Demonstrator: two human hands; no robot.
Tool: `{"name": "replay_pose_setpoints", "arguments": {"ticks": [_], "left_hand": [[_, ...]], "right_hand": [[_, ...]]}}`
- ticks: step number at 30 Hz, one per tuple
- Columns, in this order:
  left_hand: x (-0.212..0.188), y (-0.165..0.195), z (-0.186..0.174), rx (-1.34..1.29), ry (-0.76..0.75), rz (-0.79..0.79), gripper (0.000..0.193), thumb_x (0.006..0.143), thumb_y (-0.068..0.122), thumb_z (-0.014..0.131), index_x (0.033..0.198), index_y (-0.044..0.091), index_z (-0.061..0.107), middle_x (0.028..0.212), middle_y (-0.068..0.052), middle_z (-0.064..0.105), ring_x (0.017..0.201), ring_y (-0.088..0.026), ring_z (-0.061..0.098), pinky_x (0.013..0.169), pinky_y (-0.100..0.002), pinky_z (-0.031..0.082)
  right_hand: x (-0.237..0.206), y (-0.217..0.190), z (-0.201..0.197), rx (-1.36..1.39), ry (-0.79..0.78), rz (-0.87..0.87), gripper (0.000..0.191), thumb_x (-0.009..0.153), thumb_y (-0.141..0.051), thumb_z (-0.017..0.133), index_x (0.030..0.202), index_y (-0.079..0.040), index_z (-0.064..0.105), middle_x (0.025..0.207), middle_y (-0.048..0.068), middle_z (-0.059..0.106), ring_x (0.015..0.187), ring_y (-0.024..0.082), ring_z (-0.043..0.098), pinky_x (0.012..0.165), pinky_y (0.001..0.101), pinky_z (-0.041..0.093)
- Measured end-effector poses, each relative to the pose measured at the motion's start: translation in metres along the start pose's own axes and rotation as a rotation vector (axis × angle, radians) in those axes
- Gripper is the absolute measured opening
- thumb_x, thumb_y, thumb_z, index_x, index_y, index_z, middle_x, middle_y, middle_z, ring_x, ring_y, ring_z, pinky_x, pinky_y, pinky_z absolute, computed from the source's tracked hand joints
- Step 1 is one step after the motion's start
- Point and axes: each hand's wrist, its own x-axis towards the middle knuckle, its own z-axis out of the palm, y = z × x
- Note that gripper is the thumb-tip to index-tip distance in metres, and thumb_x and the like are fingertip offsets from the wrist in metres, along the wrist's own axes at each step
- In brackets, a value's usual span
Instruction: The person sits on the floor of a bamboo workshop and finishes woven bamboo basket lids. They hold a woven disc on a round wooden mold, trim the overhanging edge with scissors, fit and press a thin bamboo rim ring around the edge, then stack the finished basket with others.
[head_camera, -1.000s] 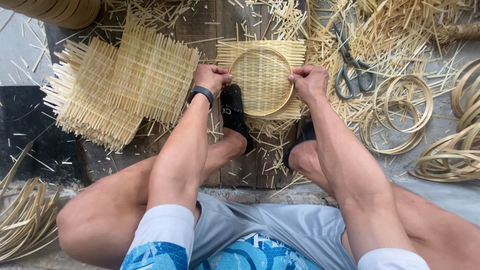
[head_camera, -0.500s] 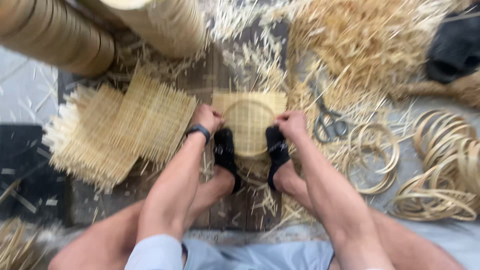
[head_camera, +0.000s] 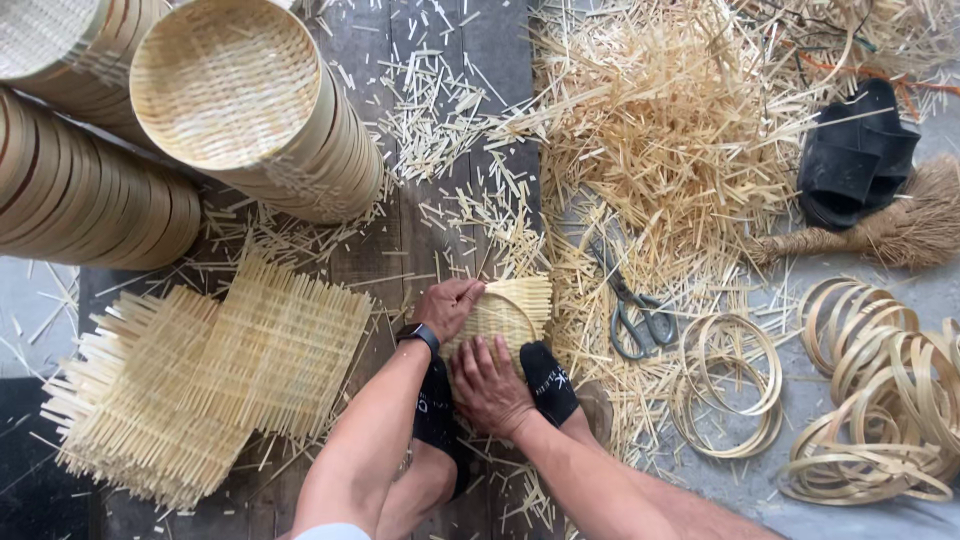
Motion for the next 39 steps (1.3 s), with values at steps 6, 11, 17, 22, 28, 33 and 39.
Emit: {"name": "replay_pose_setpoints", "arguments": {"ticks": [6, 11, 17, 22, 28, 33, 39], "left_hand": [[0.008, -0.010, 0.008, -0.291, 0.038, 0.134, 0.036, 0.091, 0.040, 0.068, 0.115, 0.015, 0.078, 0.114, -0.008, 0.067, 0.099, -0.027, 0.070, 0.085, -0.036, 0.059], [0.010, -0.020, 0.006, -0.106, 0.017, 0.284, 0.039, 0.102, 0.043, 0.060, 0.112, 0.010, 0.078, 0.113, -0.010, 0.069, 0.100, -0.023, 0.067, 0.088, -0.037, 0.055], [0.018, -0.007, 0.000, -0.079, -0.095, -0.180, 0.043, 0.096, 0.048, 0.064, 0.099, 0.007, 0.079, 0.079, -0.014, 0.075, 0.074, -0.023, 0.069, 0.072, -0.038, 0.054], [0.025, -0.008, 0.005, -0.213, -0.053, -0.252, 0.039, 0.088, 0.044, 0.067, 0.096, 0.008, 0.081, 0.080, -0.007, 0.079, 0.075, -0.016, 0.072, 0.071, -0.032, 0.054], [0.016, -0.008, 0.004, -0.100, -0.112, -0.157, 0.044, 0.090, 0.054, 0.068, 0.105, 0.013, 0.080, 0.092, -0.009, 0.077, 0.082, -0.016, 0.070, 0.077, -0.031, 0.054], [-0.004, 0.039, -0.014, -0.031, -0.225, -0.209, 0.061, 0.053, 0.051, 0.095, 0.096, 0.011, 0.077, 0.096, -0.006, 0.080, 0.084, -0.016, 0.074, 0.080, -0.032, 0.059], [-0.059, 0.101, -0.026, 0.338, 0.036, 0.244, 0.051, 0.067, 0.045, 0.095, 0.089, 0.008, 0.066, 0.085, -0.007, 0.067, 0.077, -0.023, 0.065, 0.071, -0.040, 0.054]], "right_hand": [[0.004, 0.008, -0.029, 0.301, -0.140, 0.107, 0.071, 0.081, -0.045, 0.068, 0.136, -0.004, 0.055, 0.143, 0.022, 0.049, 0.135, 0.040, 0.044, 0.116, 0.0587, 0.026], [0.042, 0.088, -0.023, 0.352, 0.219, 0.211, 0.036, 0.103, -0.027, 0.060, 0.133, -0.007, 0.065, 0.128, 0.012, 0.065, 0.127, 0.030, 0.059, 0.113, 0.0455, 0.045], [0.069, 0.118, 0.015, 0.818, -0.094, 0.752, 0.032, 0.099, -0.036, 0.060, 0.092, -0.008, 0.075, 0.075, 0.012, 0.068, 0.069, 0.027, 0.066, 0.067, 0.0420, 0.053], [0.065, 0.125, 0.023, 1.058, -0.184, 0.858, 0.051, 0.107, -0.040, 0.056, 0.074, -0.001, 0.062, 0.065, 0.015, 0.057, 0.064, 0.025, 0.051, 0.064, 0.0453, 0.047], [0.060, 0.115, -0.003, 0.620, 0.007, 0.700, 0.045, 0.105, -0.034, 0.047, 0.080, -0.003, 0.067, 0.090, 0.016, 0.067, 0.085, 0.026, 0.061, 0.079, 0.0421, 0.052], [0.020, 0.165, -0.117, 0.214, -0.128, 0.198, 0.036, 0.105, -0.017, 0.037, 0.100, -0.005, 0.070, 0.108, 0.011, 0.069, 0.120, 0.030, 0.061, 0.107, 0.0431, 0.050], [-0.073, 0.197, -0.263, 0.013, -0.650, 0.566, 0.039, 0.104, -0.041, 0.049, 0.105, -0.011, 0.074, 0.113, 0.008, 0.071, 0.110, 0.020, 0.065, 0.106, 0.0396, 0.049]]}}
